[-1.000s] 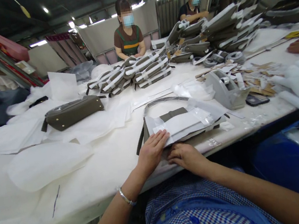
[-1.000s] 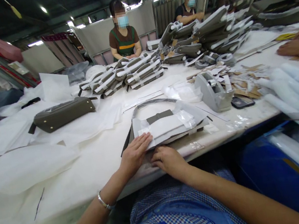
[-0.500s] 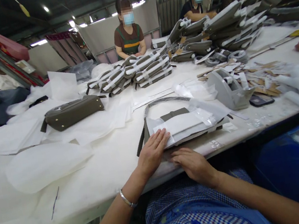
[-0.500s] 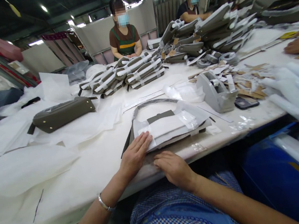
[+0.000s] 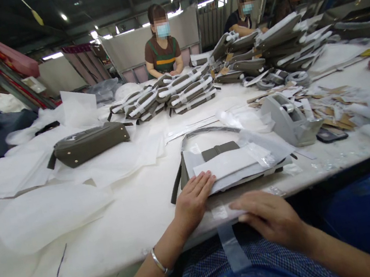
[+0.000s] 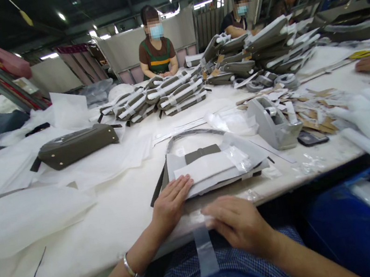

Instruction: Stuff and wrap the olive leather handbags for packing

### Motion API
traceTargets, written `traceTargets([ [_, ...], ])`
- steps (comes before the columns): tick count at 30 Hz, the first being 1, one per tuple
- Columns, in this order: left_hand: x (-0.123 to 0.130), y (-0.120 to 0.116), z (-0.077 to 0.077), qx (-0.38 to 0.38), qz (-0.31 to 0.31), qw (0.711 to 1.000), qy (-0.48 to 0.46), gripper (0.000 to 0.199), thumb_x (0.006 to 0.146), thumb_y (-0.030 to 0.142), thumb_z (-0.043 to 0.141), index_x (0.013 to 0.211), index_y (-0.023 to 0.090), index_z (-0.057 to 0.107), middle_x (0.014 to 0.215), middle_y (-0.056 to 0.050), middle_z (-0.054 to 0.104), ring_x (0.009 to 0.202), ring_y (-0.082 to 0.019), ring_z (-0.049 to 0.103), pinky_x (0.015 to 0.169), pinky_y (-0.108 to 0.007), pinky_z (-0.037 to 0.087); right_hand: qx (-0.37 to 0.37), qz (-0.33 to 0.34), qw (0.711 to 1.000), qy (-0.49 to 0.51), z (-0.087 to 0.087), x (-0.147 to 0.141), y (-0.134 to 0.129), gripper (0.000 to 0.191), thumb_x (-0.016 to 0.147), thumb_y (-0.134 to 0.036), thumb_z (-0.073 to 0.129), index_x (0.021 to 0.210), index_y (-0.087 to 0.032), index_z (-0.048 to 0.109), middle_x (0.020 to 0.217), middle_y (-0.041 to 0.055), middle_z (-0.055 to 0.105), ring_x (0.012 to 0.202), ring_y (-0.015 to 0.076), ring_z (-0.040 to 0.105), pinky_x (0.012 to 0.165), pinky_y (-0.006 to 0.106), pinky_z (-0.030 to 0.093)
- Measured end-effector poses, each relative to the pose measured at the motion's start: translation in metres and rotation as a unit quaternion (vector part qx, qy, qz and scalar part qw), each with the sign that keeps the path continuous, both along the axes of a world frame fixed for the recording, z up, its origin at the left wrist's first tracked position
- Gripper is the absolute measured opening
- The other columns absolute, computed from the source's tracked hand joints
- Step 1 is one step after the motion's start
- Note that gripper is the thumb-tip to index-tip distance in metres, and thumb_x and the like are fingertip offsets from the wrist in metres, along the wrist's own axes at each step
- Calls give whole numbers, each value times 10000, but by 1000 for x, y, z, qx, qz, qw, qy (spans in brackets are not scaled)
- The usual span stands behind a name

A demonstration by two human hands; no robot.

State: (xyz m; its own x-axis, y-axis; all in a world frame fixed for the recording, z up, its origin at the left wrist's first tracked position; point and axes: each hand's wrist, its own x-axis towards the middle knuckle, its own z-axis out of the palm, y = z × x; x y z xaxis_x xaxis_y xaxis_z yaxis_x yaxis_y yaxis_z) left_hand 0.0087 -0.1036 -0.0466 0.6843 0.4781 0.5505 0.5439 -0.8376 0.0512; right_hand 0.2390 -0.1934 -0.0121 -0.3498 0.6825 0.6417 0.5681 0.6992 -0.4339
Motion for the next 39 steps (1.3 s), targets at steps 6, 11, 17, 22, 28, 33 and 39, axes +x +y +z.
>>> traceTargets([
  [6,1,-1,0,25,4,1000,-1,518,957,44,351,1457,160,425,1473,-79,496,1382,-192,440,1128,-400,437,-137,-138,975,-110,45,0,134,286,957,-269,560,1219,-176,628,1216,76,694,1100,211,656,991,333,496],
  [11,1,-1,0,40,11,999,-6,494,960,58,339,1430,145,463,1464,-73,507,1374,-195,452,1118,-390,448,-294,-152,910,-249,39,-30,240,348,868,-358,696,1099,-98,682,1087,153,724,1041,281,674,918,360,520],
  [17,2,1,-3,63,15,998,-18,486,971,75,309,1422,149,475,1445,-59,528,1351,-188,481,1075,-375,493,-363,-148,866,-310,15,-55,282,286,915,-377,651,1073,-139,653,1084,72,679,978,204,656,889,422,541],
  [22,2,2,-6,74,19,997,-26,495,970,67,290,1422,147,474,1455,-55,517,1355,-185,475,1070,-368,494,-386,-122,864,-299,8,-53,296,241,938,-359,621,1035,-142,653,1044,53,670,923,183,652,833,382,559],
  [28,3,2,-8,70,18,997,-25,489,976,74,298,1431,150,463,1450,-60,523,1356,-185,474,1081,-366,483,-351,-134,907,-188,7,-46,311,237,946,-358,611,1005,-132,645,965,39,672,827,153,652,755,339,565],
  [33,3,1,-4,66,16,997,-23,489,979,70,280,1425,143,467,1446,-61,527,1353,-188,478,1081,-377,484,-288,-128,948,-54,24,-45,314,134,874,-283,672,842,-159,630,718,-9,686,667,130,657,665,256,515],
  [39,2,-1,-2,50,16,998,-19,499,976,62,278,1433,149,458,1461,-59,513,1366,-189,462,1102,-382,459,-237,-49,969,57,61,-47,278,65,814,-212,658,805,-193,596,749,-4,736,707,141,705,702,237,513],
])
